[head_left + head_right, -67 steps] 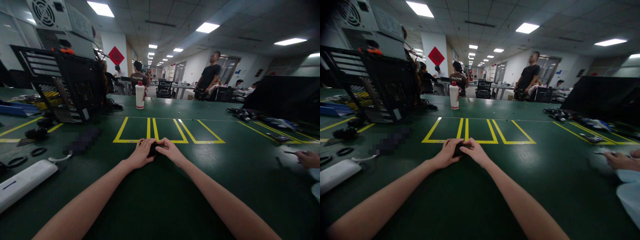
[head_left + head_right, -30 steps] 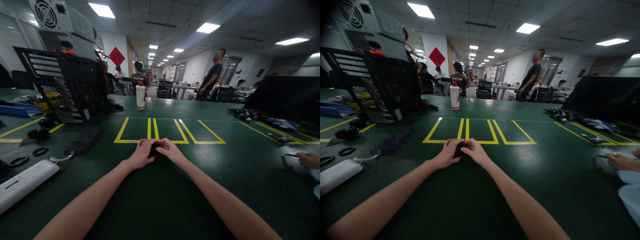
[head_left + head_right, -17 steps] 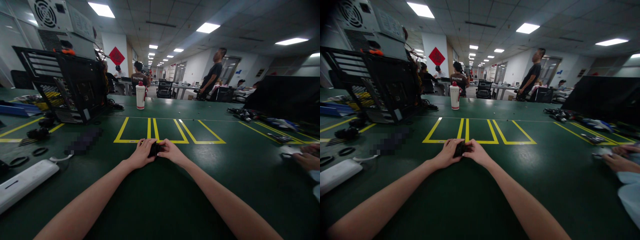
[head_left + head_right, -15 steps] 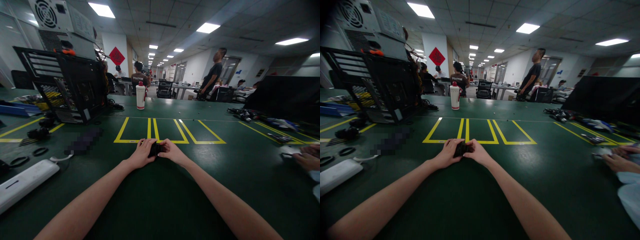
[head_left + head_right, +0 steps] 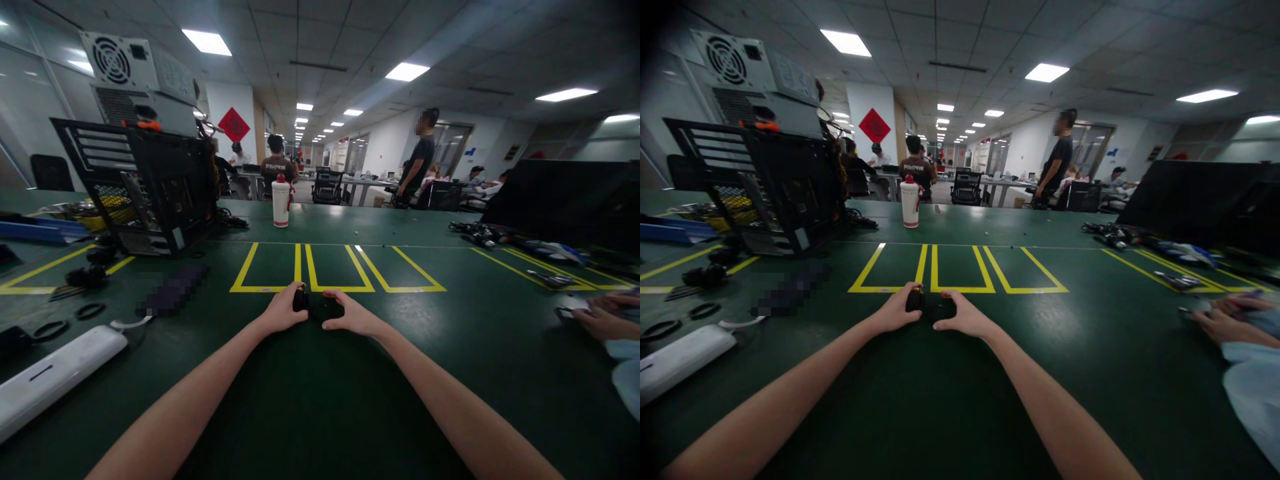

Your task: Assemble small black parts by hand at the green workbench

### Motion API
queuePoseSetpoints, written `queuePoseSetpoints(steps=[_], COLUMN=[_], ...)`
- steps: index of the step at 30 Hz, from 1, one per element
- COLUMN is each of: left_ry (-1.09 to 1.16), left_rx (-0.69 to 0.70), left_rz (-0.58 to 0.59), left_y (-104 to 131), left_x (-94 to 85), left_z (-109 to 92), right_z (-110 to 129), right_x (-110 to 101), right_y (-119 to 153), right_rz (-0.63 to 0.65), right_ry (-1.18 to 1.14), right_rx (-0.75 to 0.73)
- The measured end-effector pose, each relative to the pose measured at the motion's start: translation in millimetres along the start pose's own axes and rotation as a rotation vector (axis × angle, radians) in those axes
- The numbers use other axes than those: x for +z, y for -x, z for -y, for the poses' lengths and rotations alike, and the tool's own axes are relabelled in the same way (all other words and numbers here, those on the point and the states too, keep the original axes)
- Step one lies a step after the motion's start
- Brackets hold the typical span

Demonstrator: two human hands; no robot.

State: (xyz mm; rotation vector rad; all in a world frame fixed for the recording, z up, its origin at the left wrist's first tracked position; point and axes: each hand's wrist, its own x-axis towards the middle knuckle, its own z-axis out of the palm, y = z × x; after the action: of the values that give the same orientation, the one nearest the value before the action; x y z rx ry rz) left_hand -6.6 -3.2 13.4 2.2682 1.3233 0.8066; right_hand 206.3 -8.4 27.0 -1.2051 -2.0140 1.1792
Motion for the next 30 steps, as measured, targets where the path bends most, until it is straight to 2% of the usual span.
queuePoseSetpoints(steps=[6, 10, 12, 16, 21, 27, 30], left_ry=[0.019, -0.156, -0.280, -0.477, -0.563, -0.618, -0.610], left_rx=[-0.019, 0.000, 0.071, 0.271, 0.251, 0.293, 0.262], left_rz=[0.033, 0.001, 0.006, 0.112, 0.195, 0.373, 0.364], left_y=[15, 9, -2, -25, -30, -32, -30], left_x=[-4.9, -11.0, -16.1, -23.3, -15.0, -0.2, -0.9], left_z=[1, -11, -24, -50, -56, -64, -64], right_z=[-8, -11, -11, -11, -13, -12, -7], right_x=[-15, -17, -16, -13, -6, -3, 2], right_y=[39, 57, 59, 57, 52, 51, 48], right_rz=[-0.135, -0.220, -0.245, -0.278, -0.295, -0.290, -0.275], right_ry=[0.151, 0.210, 0.236, 0.262, 0.409, 0.524, 0.522], right_rx=[0.035, -0.005, -0.036, -0.061, -0.023, -0.037, -0.033])
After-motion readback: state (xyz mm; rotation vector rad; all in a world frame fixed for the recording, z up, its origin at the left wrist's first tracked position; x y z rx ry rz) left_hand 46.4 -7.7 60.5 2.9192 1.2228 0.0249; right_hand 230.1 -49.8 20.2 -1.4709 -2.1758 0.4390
